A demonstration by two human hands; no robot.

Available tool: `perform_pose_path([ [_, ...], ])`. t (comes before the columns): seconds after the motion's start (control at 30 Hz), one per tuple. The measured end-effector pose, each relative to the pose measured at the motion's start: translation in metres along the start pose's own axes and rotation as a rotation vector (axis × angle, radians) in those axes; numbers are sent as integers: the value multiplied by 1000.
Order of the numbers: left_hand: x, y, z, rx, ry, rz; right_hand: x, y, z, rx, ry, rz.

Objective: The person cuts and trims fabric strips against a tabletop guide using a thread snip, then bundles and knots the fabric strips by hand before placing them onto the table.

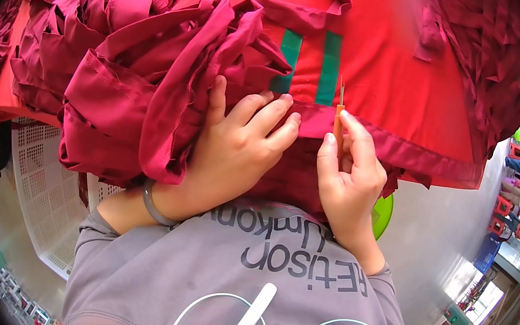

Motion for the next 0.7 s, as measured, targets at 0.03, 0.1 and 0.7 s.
perform_pose_path([
  [0.03, 0, 0, 0, 0, 2, -2, -4, 2, 3, 10, 14, 7],
  [0.1, 0, -1, 0, -16, -7, -10, -12, 7, 10, 81, 68, 52],
  [0.7, 1, -2, -1, -47, -66, -52, 19, 2, 44, 13, 276, -163],
])
Point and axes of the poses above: each hand's wrist, its own z-axis towards the middle knuckle, its own x-axis out of the palm, y = z × x, the point moved 2 cm from there along z, towards the middle knuckle, and after that the axes turned 9 degrees about x, right-handed, at the moved point
